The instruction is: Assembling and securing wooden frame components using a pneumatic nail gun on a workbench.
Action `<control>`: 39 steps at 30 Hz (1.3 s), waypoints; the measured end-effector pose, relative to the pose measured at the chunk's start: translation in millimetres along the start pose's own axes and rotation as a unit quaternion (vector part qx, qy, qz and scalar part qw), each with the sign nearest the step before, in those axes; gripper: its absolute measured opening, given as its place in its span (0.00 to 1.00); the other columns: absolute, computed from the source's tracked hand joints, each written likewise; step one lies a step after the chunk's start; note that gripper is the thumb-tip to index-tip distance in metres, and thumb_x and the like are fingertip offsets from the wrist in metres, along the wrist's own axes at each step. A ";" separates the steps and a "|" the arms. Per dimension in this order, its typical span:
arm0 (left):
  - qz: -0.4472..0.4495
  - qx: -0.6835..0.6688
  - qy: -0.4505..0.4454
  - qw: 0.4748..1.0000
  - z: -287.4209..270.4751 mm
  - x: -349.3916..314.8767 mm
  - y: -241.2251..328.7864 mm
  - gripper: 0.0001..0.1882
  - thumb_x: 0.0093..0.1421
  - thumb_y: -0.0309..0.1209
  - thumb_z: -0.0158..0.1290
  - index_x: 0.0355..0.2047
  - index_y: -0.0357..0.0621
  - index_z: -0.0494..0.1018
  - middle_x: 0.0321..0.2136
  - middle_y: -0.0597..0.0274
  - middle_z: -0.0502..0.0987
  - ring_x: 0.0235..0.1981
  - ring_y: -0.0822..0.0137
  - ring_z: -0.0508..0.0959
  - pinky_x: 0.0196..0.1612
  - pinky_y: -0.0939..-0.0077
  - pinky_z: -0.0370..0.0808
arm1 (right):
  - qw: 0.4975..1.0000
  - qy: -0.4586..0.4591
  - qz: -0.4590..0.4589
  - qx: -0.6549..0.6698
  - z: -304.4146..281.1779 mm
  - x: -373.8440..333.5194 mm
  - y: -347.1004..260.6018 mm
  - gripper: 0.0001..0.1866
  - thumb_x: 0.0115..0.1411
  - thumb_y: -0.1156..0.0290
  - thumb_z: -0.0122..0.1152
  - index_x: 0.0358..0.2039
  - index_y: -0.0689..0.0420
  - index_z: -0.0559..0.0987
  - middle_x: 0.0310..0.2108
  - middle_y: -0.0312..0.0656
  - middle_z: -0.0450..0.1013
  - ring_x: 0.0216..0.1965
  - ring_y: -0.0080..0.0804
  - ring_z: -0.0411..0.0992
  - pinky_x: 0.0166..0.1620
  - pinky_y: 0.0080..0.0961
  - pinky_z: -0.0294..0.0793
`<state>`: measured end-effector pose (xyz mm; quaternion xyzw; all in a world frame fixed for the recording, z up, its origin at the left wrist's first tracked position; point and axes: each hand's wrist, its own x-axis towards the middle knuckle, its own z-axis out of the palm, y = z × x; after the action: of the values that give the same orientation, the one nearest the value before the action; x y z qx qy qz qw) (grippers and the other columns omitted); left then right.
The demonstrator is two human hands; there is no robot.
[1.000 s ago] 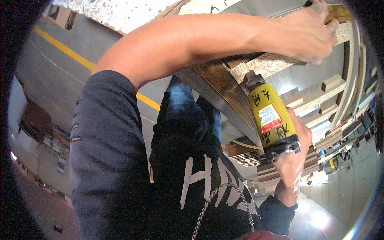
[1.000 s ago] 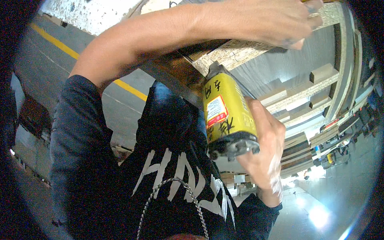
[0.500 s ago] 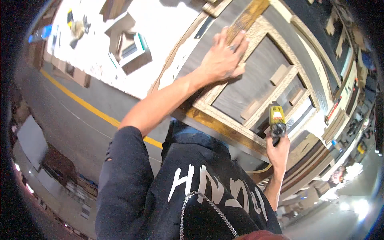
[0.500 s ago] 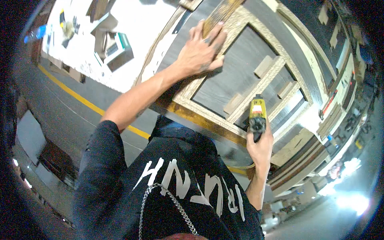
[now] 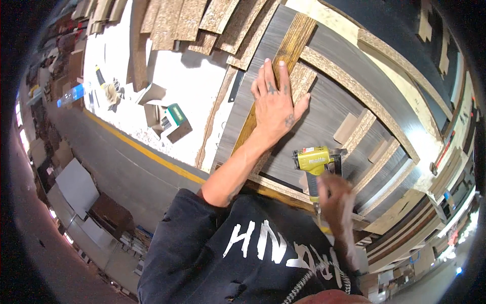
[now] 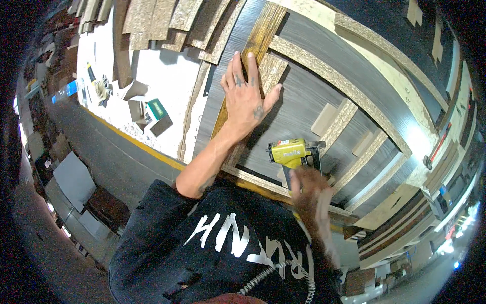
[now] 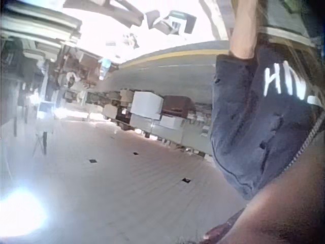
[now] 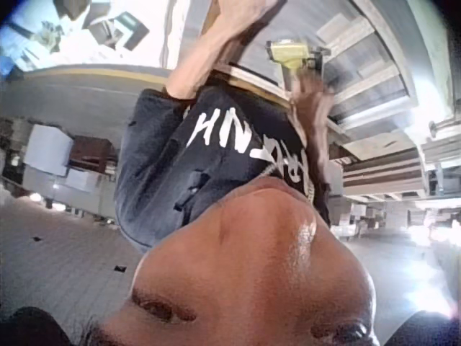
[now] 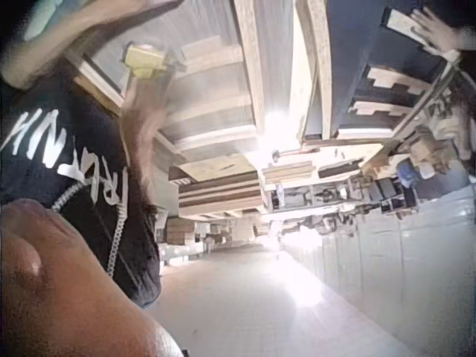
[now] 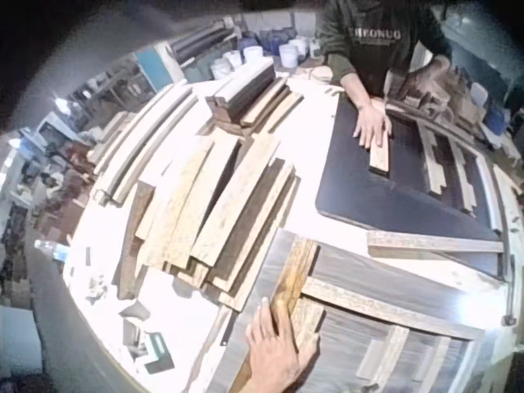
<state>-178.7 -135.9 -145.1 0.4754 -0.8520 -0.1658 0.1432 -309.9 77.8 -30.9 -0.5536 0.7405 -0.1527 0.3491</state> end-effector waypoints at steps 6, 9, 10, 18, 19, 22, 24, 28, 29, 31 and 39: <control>0.001 -0.002 -0.013 1.000 -1.0 4.2 5.3 0.48 0.57 0.50 0.60 0.69 0.41 0.51 0.64 0.26 0.50 0.60 0.39 0.57 0.56 0.46 0.56 | 0.964 0.155 -0.035 -0.213 -56.9 174.6 25.6 0.30 0.58 0.66 0.66 0.61 0.57 0.70 0.54 0.53 0.70 0.55 0.47 0.69 0.56 0.40 0.71; -0.006 -0.010 -0.030 0.999 -0.1 -0.3 1.0 0.50 0.56 0.51 0.61 0.69 0.38 0.50 0.64 0.26 0.50 0.61 0.40 0.58 0.56 0.49 0.57 | 0.975 0.083 -0.066 -0.197 -54.6 211.3 36.7 0.27 0.57 0.67 0.66 0.57 0.57 0.73 0.51 0.49 0.71 0.52 0.45 0.71 0.52 0.37 0.73; -0.012 -0.014 -0.032 0.999 -0.5 0.3 0.8 0.50 0.56 0.51 0.61 0.69 0.38 0.50 0.64 0.26 0.50 0.61 0.40 0.58 0.56 0.49 0.57 | 0.986 0.013 -0.050 -0.158 -54.4 216.0 38.1 0.25 0.58 0.67 0.65 0.55 0.57 0.75 0.49 0.46 0.72 0.51 0.43 0.72 0.51 0.37 0.73; -0.027 -0.033 -0.006 0.999 4.9 1.8 -4.8 0.53 0.54 0.53 0.63 0.67 0.30 0.51 0.63 0.30 0.55 0.58 0.45 0.61 0.55 0.50 0.58 | 0.970 0.014 -0.116 -0.212 -48.2 218.4 37.2 0.20 0.58 0.69 0.64 0.51 0.59 0.78 0.39 0.43 0.71 0.39 0.39 0.71 0.40 0.34 0.74; -0.018 -0.023 0.012 1.000 7.1 1.6 -4.3 0.54 0.54 0.54 0.63 0.67 0.30 0.51 0.63 0.31 0.55 0.58 0.46 0.61 0.55 0.50 0.57 | 0.970 0.021 -0.123 -0.207 -46.8 217.6 38.0 0.20 0.57 0.71 0.64 0.51 0.60 0.77 0.39 0.43 0.71 0.40 0.40 0.70 0.41 0.34 0.74; -0.027 -0.026 -0.008 0.999 0.7 1.6 -5.3 0.55 0.54 0.60 0.60 0.68 0.35 0.51 0.62 0.33 0.56 0.57 0.47 0.62 0.55 0.49 0.59 | 0.971 0.037 -0.131 -0.196 -42.7 217.3 35.3 0.21 0.56 0.73 0.64 0.51 0.60 0.77 0.39 0.44 0.71 0.41 0.40 0.70 0.42 0.34 0.75; -0.008 -0.040 -0.030 0.999 -5.1 11.5 -15.3 0.54 0.53 0.62 0.59 0.68 0.39 0.51 0.63 0.35 0.55 0.56 0.47 0.62 0.56 0.48 0.60 | 0.971 0.050 -0.128 -0.197 -41.3 216.1 38.0 0.21 0.55 0.74 0.65 0.51 0.60 0.77 0.40 0.44 0.71 0.42 0.41 0.70 0.42 0.34 0.75; 0.133 -0.104 -0.046 0.985 -14.4 64.9 -44.1 0.53 0.48 0.70 0.56 0.69 0.61 0.55 0.67 0.44 0.49 0.66 0.45 0.56 0.65 0.40 0.59 | 0.970 0.063 -0.130 -0.197 -41.7 213.5 35.9 0.22 0.54 0.74 0.65 0.51 0.60 0.76 0.41 0.43 0.71 0.44 0.42 0.70 0.44 0.35 0.75; 0.159 -0.137 -0.071 0.975 -12.3 80.2 -46.7 0.51 0.46 0.71 0.56 0.68 0.66 0.58 0.68 0.46 0.49 0.70 0.44 0.50 0.68 0.38 0.54 | 0.971 0.068 -0.125 -0.194 -41.0 213.6 38.2 0.22 0.54 0.74 0.65 0.51 0.60 0.76 0.41 0.43 0.71 0.44 0.42 0.70 0.44 0.35 0.75; 0.221 -0.174 -0.113 0.953 -18.0 112.3 -41.3 0.40 0.49 0.58 0.60 0.60 0.54 0.69 0.68 0.40 0.50 0.70 0.39 0.48 0.68 0.38 0.50 | 0.974 0.058 -0.128 -0.179 -41.8 213.3 44.4 0.22 0.55 0.73 0.64 0.51 0.60 0.76 0.41 0.44 0.71 0.44 0.43 0.70 0.45 0.35 0.75; 0.239 -0.157 -0.223 0.932 -17.6 124.2 -45.5 0.36 0.50 0.55 0.64 0.53 0.46 0.75 0.71 0.49 0.48 0.72 0.39 0.41 0.69 0.39 0.40 | 0.971 0.140 -0.117 -0.153 -21.8 203.3 42.3 0.22 0.55 0.76 0.63 0.53 0.58 0.76 0.44 0.45 0.72 0.44 0.45 0.71 0.47 0.39 0.73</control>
<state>-199.9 -267.3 -137.6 0.1801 -0.9135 -0.3602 0.0573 -384.2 -99.7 -112.1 -0.6561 0.7268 -0.1537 0.1331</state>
